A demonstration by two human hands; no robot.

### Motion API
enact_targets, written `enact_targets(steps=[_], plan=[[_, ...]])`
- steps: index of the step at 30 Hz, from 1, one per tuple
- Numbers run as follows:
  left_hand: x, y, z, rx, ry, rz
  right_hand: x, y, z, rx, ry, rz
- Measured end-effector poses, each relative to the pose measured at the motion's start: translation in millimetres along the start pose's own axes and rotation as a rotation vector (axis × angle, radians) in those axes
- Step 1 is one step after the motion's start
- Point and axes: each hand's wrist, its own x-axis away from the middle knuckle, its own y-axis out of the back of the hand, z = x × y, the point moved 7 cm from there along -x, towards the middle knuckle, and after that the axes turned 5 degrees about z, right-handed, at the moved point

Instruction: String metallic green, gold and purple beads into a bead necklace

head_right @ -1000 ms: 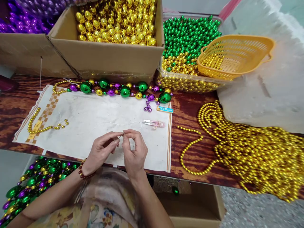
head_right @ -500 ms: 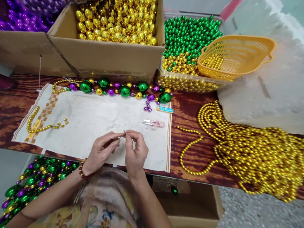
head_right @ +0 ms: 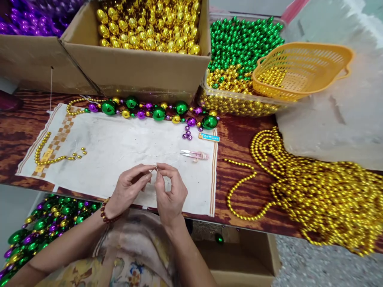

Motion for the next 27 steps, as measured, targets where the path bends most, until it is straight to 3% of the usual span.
enact_targets(steps=[27], plan=[[0.1,0.3,4.8,-0.017,0.028,0.02,-2.5,-1.8,-7.9,-0.006,-0.022,0.055]])
